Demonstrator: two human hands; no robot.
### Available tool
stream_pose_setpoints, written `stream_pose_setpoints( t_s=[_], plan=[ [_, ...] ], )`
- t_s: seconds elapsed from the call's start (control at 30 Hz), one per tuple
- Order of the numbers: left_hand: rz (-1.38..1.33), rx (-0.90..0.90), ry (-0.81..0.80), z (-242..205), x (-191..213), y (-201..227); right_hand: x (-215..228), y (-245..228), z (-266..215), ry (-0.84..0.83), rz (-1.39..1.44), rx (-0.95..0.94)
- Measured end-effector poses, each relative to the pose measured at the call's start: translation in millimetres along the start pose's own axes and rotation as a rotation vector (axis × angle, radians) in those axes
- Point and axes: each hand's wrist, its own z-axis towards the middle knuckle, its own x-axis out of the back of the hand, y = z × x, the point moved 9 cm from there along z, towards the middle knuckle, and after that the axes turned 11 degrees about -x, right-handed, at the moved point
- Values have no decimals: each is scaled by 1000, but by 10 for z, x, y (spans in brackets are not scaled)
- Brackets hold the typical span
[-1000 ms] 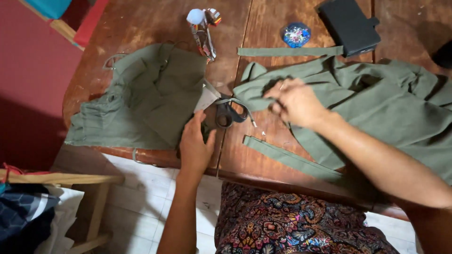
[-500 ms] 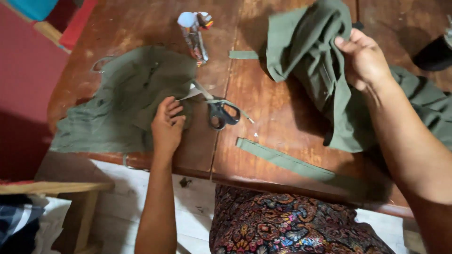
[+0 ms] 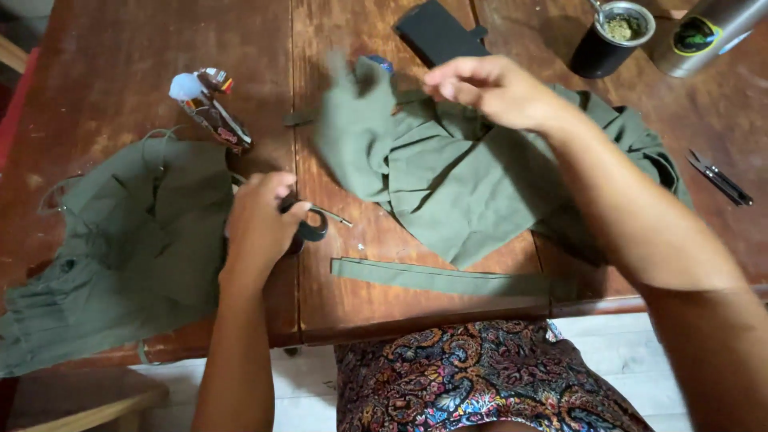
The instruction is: Pinning and adjusting green fabric on a wooden table to prepare for sewing.
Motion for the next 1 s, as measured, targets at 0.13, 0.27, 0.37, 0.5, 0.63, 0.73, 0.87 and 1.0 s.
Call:
stream_pose_setpoints(
  t_s=[0.13,0.27,0.37,0.5,0.63,0.73,0.87,1.0],
  plan=[
    [-110,-163,-14,254,-153,416,185,-119,-541,-77,-377,8],
    [62,-348,139,491,-181,879,382,377,-805,-63,-595,-264],
    [164,36,-415,589,-525,959,496,472,-960,-16,-673,-161],
    [-27,96,-584,692,-876,1068,694,577,-1141,78,-593,-265],
    [-703,124,-386,966,-1262,1037,875,519,-1283,193,-438,-132],
    [-877,36,-150,1223,-548,1688,996,528,-1290,202,-310,-137],
    [-1625,160,-192,1877,-249,1862,1082,663,-1206,85,-140,-98],
    [-1321,166,-167,2317,219,1321,1105,704,-1118,6,-20,-39]
  ],
)
